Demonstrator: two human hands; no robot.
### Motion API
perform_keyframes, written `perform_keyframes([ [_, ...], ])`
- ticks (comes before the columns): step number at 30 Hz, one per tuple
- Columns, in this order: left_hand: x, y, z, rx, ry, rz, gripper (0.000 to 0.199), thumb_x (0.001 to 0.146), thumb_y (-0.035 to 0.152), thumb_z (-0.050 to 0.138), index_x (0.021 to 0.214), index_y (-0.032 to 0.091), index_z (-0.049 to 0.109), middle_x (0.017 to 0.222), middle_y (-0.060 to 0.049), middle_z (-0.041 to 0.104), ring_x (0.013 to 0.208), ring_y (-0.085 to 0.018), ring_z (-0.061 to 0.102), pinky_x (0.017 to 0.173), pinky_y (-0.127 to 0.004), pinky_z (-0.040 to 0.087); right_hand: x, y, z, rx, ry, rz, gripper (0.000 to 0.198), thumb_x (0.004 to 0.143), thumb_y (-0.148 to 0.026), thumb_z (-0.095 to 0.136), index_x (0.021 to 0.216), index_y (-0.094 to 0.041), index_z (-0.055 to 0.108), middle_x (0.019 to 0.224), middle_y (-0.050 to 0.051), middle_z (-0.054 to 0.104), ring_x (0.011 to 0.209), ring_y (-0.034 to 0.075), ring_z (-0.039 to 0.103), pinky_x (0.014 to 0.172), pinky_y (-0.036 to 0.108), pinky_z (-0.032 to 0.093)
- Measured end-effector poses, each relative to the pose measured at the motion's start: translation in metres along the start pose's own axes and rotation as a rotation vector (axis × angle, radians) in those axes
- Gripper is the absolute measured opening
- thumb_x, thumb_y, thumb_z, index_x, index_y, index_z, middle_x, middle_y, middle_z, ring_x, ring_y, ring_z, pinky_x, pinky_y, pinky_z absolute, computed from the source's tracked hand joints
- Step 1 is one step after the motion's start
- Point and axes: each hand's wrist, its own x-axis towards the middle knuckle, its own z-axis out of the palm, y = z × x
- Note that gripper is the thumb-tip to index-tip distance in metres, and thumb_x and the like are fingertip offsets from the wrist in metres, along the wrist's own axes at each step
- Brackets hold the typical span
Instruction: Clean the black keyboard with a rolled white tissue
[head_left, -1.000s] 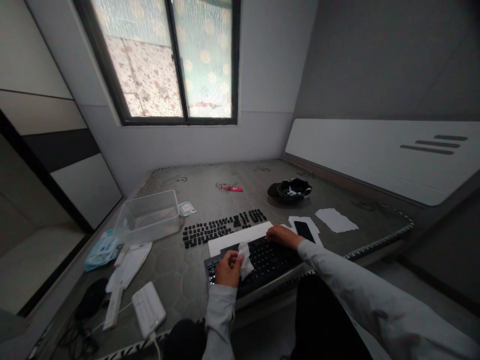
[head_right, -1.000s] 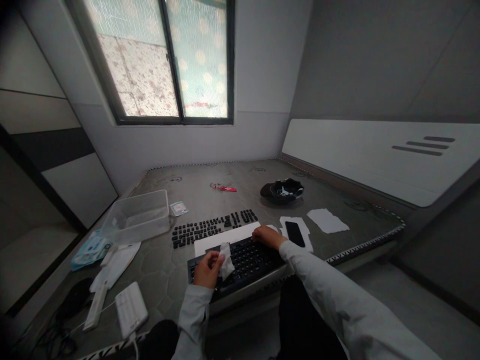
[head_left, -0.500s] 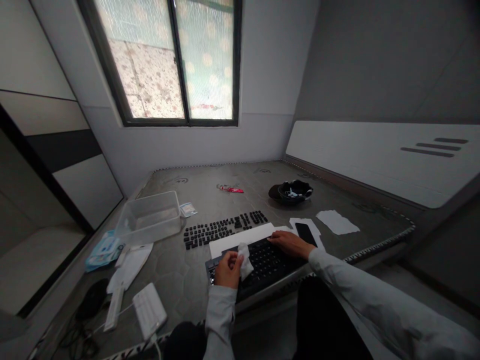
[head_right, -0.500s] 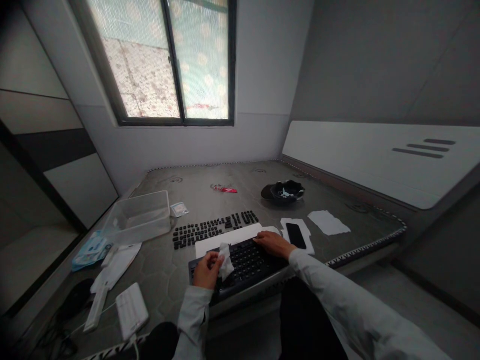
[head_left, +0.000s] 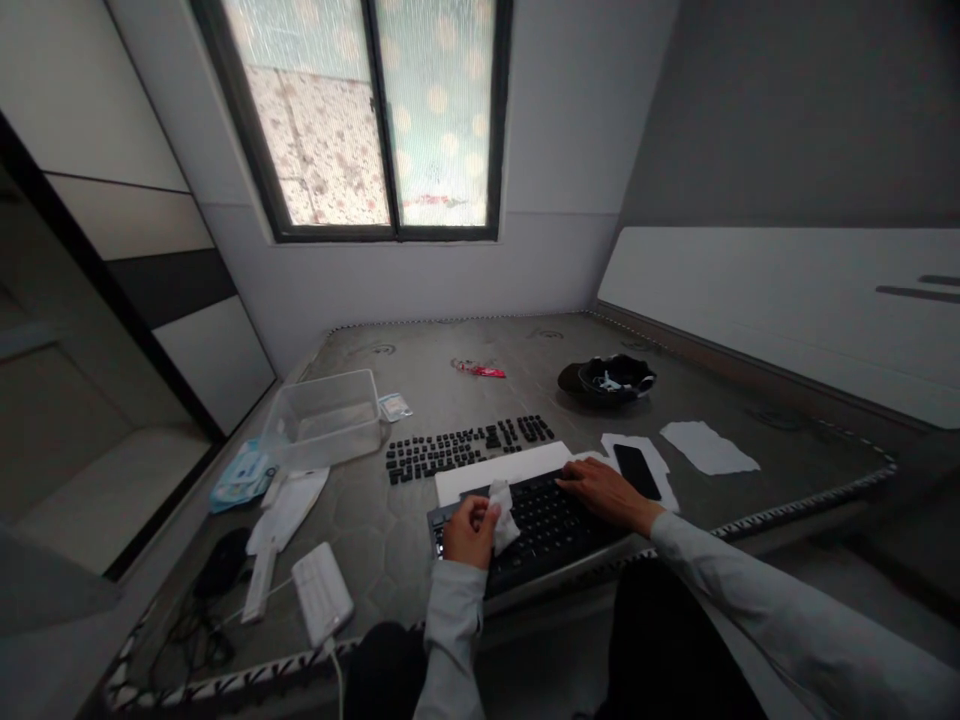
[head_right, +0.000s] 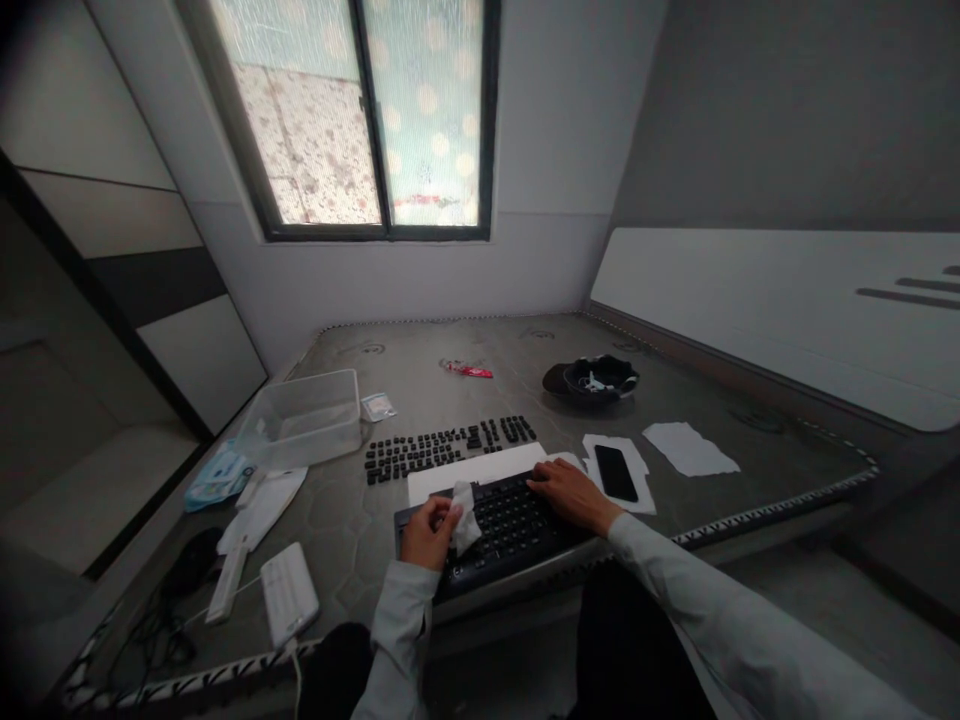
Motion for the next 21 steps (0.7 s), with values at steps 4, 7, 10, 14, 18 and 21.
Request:
perform_keyframes([
  [4, 0.001, -0.003, 0.001, 0.017, 0.014, 0.004, 0.030, 0.071, 0.044, 0.056, 0.078, 0.016, 0.064, 0.068, -0.003, 0.067, 0.056, -0.014, 0.058, 0.058, -0.025, 0.045, 0.007, 0.001, 0.000, -0.038, -0.007, -0.027, 0.033, 0.083, -0.013, 0.045, 0.107, -0.026, 0.063, 0.097, 0.007, 0.062, 0.084, 0.019, 0.055, 0.081, 0.034, 0.034],
  [7, 0.001, -0.005, 0.002, 0.026, 0.019, -0.002, 0.030, 0.072, 0.044, 0.055, 0.077, 0.016, 0.065, 0.068, -0.003, 0.066, 0.054, -0.013, 0.057, 0.057, -0.025, 0.044, 0.014, 0.007, -0.002, -0.060, 0.004, -0.081, 0.035, 0.081, -0.012, 0.046, 0.109, -0.025, 0.061, 0.091, 0.006, 0.064, 0.082, 0.019, 0.056, 0.080, 0.033, 0.034],
  [10, 0.003, -0.008, 0.003, -0.001, 0.000, -0.028, 0.031, 0.072, 0.045, 0.054, 0.077, 0.016, 0.064, 0.069, -0.003, 0.066, 0.050, -0.012, 0.055, 0.053, -0.024, 0.042, 0.024, 0.019, -0.008, -0.095, 0.065, -0.068, 0.041, 0.081, -0.011, 0.045, 0.119, -0.024, 0.055, 0.092, 0.006, 0.065, 0.081, 0.018, 0.056, 0.079, 0.033, 0.033],
  [14, 0.009, -0.015, 0.003, -0.013, 0.052, -0.086, 0.033, 0.072, 0.048, 0.053, 0.077, 0.017, 0.062, 0.066, -0.002, 0.065, 0.052, -0.013, 0.056, 0.053, -0.024, 0.042, 0.048, 0.041, -0.016, -0.130, 0.046, -0.008, 0.028, 0.083, -0.015, 0.045, 0.104, -0.022, 0.062, 0.087, 0.007, 0.066, 0.083, 0.019, 0.056, 0.080, 0.033, 0.029],
  [18, 0.015, -0.022, 0.003, 0.041, 0.129, -0.136, 0.032, 0.072, 0.050, 0.053, 0.077, 0.019, 0.061, 0.065, -0.001, 0.065, 0.051, -0.013, 0.055, 0.054, -0.025, 0.043, 0.082, 0.068, -0.009, -0.118, -0.055, 0.092, 0.024, 0.085, -0.021, 0.043, 0.092, -0.022, 0.066, 0.084, 0.007, 0.069, 0.085, 0.019, 0.058, 0.081, 0.033, 0.027],
  [21, 0.018, -0.022, 0.004, 0.059, 0.125, -0.160, 0.032, 0.072, 0.051, 0.052, 0.076, 0.020, 0.061, 0.065, -0.001, 0.065, 0.050, -0.014, 0.056, 0.053, -0.025, 0.042, 0.110, 0.090, 0.009, -0.115, -0.093, 0.154, 0.027, 0.086, -0.023, 0.041, 0.082, -0.019, 0.068, 0.082, 0.009, 0.070, 0.083, 0.020, 0.059, 0.081, 0.034, 0.028],
])
